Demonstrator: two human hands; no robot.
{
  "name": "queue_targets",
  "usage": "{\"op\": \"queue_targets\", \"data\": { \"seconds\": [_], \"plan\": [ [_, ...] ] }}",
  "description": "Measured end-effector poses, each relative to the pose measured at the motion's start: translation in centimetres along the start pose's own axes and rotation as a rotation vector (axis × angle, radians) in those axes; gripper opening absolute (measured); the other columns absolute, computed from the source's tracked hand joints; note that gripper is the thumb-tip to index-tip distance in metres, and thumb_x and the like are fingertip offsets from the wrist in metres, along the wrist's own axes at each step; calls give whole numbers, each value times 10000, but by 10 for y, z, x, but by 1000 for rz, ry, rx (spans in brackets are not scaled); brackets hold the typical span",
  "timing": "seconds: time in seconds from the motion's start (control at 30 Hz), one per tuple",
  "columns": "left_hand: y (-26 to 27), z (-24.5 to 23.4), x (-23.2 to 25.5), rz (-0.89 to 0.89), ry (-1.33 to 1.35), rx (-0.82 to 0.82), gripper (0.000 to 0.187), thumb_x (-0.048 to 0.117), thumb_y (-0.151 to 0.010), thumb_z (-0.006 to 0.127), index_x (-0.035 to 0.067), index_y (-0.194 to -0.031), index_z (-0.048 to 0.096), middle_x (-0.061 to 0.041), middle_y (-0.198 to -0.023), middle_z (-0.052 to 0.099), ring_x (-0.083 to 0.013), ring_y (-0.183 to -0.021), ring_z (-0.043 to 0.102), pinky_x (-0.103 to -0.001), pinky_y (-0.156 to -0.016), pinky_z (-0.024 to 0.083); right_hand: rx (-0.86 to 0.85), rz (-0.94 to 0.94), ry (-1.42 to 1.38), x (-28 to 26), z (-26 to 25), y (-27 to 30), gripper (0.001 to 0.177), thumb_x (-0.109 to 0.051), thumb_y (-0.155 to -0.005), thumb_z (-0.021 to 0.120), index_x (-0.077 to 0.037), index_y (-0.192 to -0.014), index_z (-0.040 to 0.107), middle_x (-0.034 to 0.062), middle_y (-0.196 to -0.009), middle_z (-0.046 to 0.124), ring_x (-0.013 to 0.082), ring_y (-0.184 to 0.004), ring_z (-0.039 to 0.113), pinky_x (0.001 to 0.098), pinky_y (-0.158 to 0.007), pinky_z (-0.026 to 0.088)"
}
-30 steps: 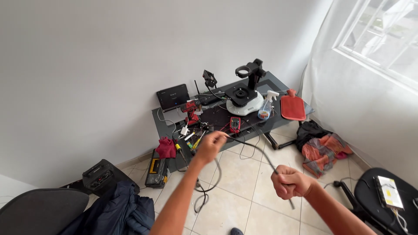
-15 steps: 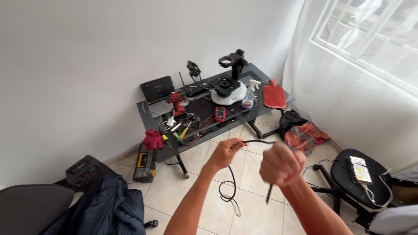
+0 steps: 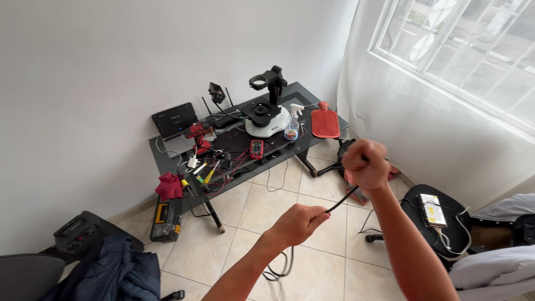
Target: The person organizes and inspects various electronic components, including a power supply and cables.
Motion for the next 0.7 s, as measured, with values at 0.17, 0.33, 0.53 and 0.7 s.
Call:
{"op": "queue_targets", "data": {
  "seconds": [0.17,0.33,0.53,0.7],
  "plan": [
    [-1,-3,21,4,-126,-48,241,257,-1032,621,34,-976,694,-160,-736,673,-355,-654,644,-423,-612,507,-306,251,773,15,0,12,881,-760,-956,335,10,-887,757,50,-606,427,168,-561,390,341,-498,325],
    [-13,-33,50,77,-395,-96,271,345,-954,700,84,-888,729,-120,-701,692,-329,-649,674,-441,-605,518,-794,379,901,34,33,51,1060,-965,-865,279,-20,-930,754,-13,-820,683,148,-771,646,353,-704,505],
    [-49,-73,69,282,-352,61,339,457,-874,760,120,-837,766,-63,-774,738,-266,-679,688,-368,-580,498,-1069,659,152,42,88,123,995,-892,-929,402,42,-931,746,57,-679,530,155,-600,484,310,-525,316],
    [-69,-36,1,54,24,-24,317,367,-896,788,50,-913,787,-52,-674,663,-135,-614,542,-300,-563,455,-1173,595,-634,-27,172,115,650,-592,-947,556,23,-789,696,18,-511,478,149,-409,420,318,-422,275]
  ]
}}
Point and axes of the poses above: each hand's wrist, its own y-axis away from the middle knuckle, its own z-axis out of the palm, x = y × z, the point moved 7 cm from there along -y, towards the middle knuckle
